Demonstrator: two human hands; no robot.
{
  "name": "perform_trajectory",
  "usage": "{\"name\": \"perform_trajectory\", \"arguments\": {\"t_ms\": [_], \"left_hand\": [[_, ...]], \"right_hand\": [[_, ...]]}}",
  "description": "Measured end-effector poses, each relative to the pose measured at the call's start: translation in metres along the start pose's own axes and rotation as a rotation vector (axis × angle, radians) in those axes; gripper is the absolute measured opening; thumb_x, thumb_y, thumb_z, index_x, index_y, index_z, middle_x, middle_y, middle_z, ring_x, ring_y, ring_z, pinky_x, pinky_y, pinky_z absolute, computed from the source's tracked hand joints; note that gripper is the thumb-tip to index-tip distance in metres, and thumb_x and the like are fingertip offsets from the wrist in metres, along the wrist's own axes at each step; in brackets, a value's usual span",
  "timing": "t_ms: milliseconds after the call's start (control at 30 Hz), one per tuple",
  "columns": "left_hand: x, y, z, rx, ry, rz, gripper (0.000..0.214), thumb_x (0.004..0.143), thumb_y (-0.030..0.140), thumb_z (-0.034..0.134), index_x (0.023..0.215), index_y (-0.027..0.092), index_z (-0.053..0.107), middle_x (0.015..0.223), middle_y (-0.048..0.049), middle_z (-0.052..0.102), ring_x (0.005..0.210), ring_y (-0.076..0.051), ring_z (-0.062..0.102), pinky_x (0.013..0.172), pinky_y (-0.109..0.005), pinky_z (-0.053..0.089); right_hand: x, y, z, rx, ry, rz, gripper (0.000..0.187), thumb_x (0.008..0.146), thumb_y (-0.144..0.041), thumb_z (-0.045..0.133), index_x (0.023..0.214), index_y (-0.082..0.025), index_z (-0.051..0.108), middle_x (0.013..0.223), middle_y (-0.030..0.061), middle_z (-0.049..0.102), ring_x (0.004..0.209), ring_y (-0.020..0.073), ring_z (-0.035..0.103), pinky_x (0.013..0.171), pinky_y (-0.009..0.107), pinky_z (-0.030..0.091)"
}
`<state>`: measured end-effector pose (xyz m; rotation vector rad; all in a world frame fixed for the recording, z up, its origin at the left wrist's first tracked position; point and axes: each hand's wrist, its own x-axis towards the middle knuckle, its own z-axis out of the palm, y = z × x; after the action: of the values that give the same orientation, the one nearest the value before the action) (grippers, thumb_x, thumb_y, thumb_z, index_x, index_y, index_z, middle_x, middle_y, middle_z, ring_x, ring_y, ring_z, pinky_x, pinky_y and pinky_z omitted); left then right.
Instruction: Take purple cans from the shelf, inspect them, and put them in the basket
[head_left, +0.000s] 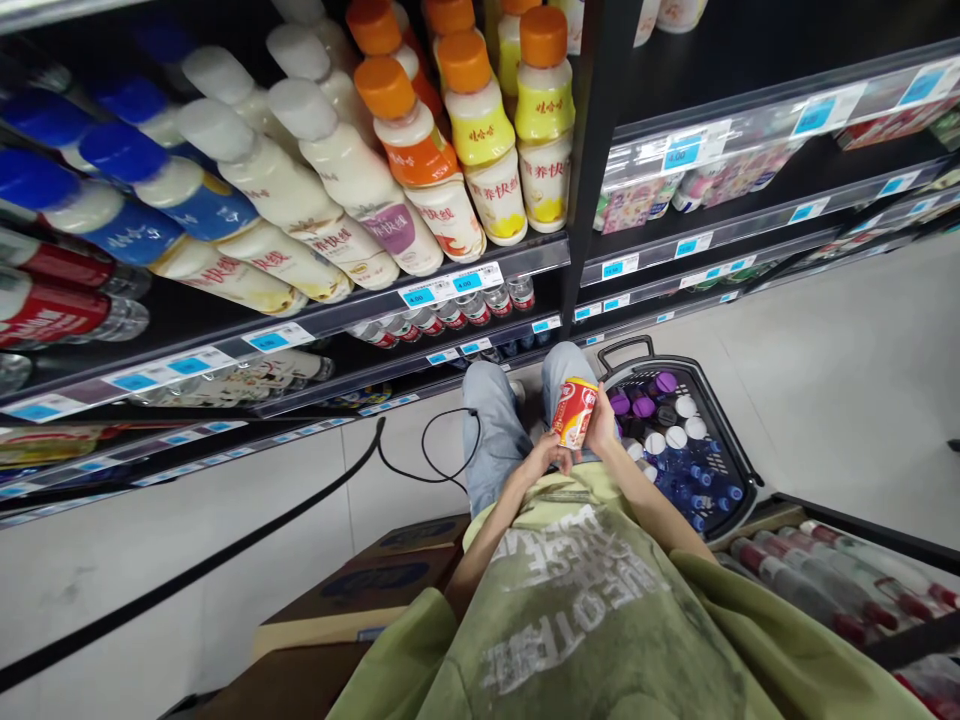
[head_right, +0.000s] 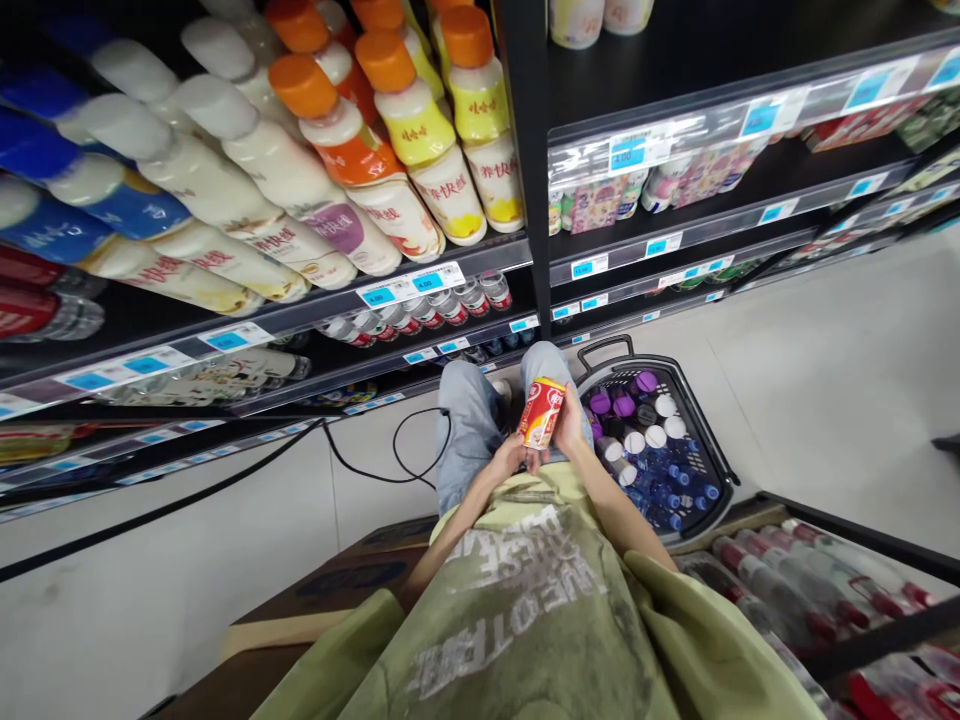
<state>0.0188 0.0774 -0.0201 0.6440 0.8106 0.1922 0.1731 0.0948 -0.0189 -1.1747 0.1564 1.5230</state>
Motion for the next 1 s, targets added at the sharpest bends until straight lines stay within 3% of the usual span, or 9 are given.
{"name": "perform_trajectory", "arguments": {"t_ms": [133, 233, 400, 500, 567, 700, 867, 1000], "left_hand": [[0.003, 0.002, 0.0, -0.021, 0.029, -0.012, 0.086, 0.067, 0.093, 0.049, 0.094, 0.014, 0.067, 0.079, -0.0149, 0.072, 0.05, -0.019, 0.058, 0.054, -0.034, 0.039], [0.004, 0.003, 0.002, -0.019, 0.05, -0.009, 0.086, 0.065, 0.095, 0.052, 0.092, 0.015, 0.065, 0.076, -0.0125, 0.072, 0.049, -0.017, 0.057, 0.05, -0.032, 0.038], [0.001, 0.0, 0.004, 0.026, 0.091, 0.027, 0.084, 0.074, 0.09, 0.062, 0.105, 0.013, 0.066, 0.08, -0.0106, 0.074, 0.055, -0.018, 0.061, 0.049, -0.03, 0.041], [0.0, -0.003, 0.005, 0.05, 0.153, 0.059, 0.086, 0.08, 0.084, 0.064, 0.128, 0.013, 0.058, 0.075, -0.0054, 0.071, 0.055, -0.018, 0.062, 0.048, -0.029, 0.043], [0.002, -0.003, 0.006, 0.061, 0.249, 0.093, 0.087, 0.079, 0.078, 0.071, 0.137, 0.018, 0.047, 0.083, -0.0027, 0.071, 0.055, -0.017, 0.062, 0.046, -0.028, 0.044], [0.004, -0.001, 0.006, 0.077, 0.356, 0.111, 0.084, 0.071, 0.068, 0.084, 0.128, 0.021, 0.043, 0.088, -0.0006, 0.069, 0.055, -0.014, 0.06, 0.044, -0.025, 0.043], [0.005, 0.0, 0.004, 0.015, 0.242, 0.054, 0.067, 0.086, 0.075, 0.061, 0.12, 0.019, 0.05, 0.077, -0.002, 0.069, 0.048, -0.013, 0.055, 0.047, -0.027, 0.037], [0.01, -0.003, 0.001, -0.023, 0.149, 0.0, 0.074, 0.084, 0.087, 0.04, 0.095, 0.016, 0.059, 0.069, -0.0077, 0.068, 0.044, -0.015, 0.052, 0.046, -0.03, 0.033]], "right_hand": [[0.0, 0.0, 0.002, -0.01, -0.03, 0.014, 0.069, 0.074, -0.084, 0.07, 0.108, -0.024, 0.073, 0.107, 0.0057, 0.08, 0.097, 0.0304, 0.076, 0.079, 0.045, 0.065], [-0.003, -0.003, 0.005, -0.012, -0.073, 0.039, 0.066, 0.078, -0.08, 0.07, 0.11, -0.023, 0.073, 0.105, 0.0077, 0.08, 0.096, 0.0306, 0.077, 0.076, 0.045, 0.066], [-0.003, -0.005, 0.005, -0.005, -0.095, 0.088, 0.067, 0.084, -0.082, 0.062, 0.11, -0.022, 0.073, 0.099, 0.0094, 0.08, 0.09, 0.0311, 0.077, 0.071, 0.045, 0.066], [0.001, -0.002, 0.0, 0.033, -0.057, 0.01, 0.06, 0.084, -0.076, 0.067, 0.115, -0.025, 0.071, 0.106, 0.0058, 0.079, 0.092, 0.0282, 0.077, 0.075, 0.044, 0.066], [0.005, 0.002, -0.003, 0.065, -0.018, -0.082, 0.053, 0.083, -0.067, 0.075, 0.119, -0.028, 0.069, 0.11, 0.0019, 0.079, 0.094, 0.0244, 0.076, 0.082, 0.041, 0.065], [0.007, 0.006, -0.006, 0.052, -0.006, -0.189, 0.047, 0.081, -0.055, 0.082, 0.117, -0.029, 0.069, 0.109, -0.0003, 0.078, 0.095, 0.0208, 0.073, 0.088, 0.036, 0.062], [0.006, 0.006, -0.006, 0.037, -0.007, -0.183, 0.043, 0.083, -0.055, 0.08, 0.116, -0.029, 0.071, 0.11, -0.0005, 0.076, 0.094, 0.0203, 0.071, 0.085, 0.035, 0.06], [0.005, 0.006, -0.006, 0.028, 0.009, -0.164, 0.051, 0.083, -0.062, 0.076, 0.119, -0.027, 0.071, 0.114, 0.0022, 0.076, 0.094, 0.0225, 0.07, 0.085, 0.037, 0.059]]}}
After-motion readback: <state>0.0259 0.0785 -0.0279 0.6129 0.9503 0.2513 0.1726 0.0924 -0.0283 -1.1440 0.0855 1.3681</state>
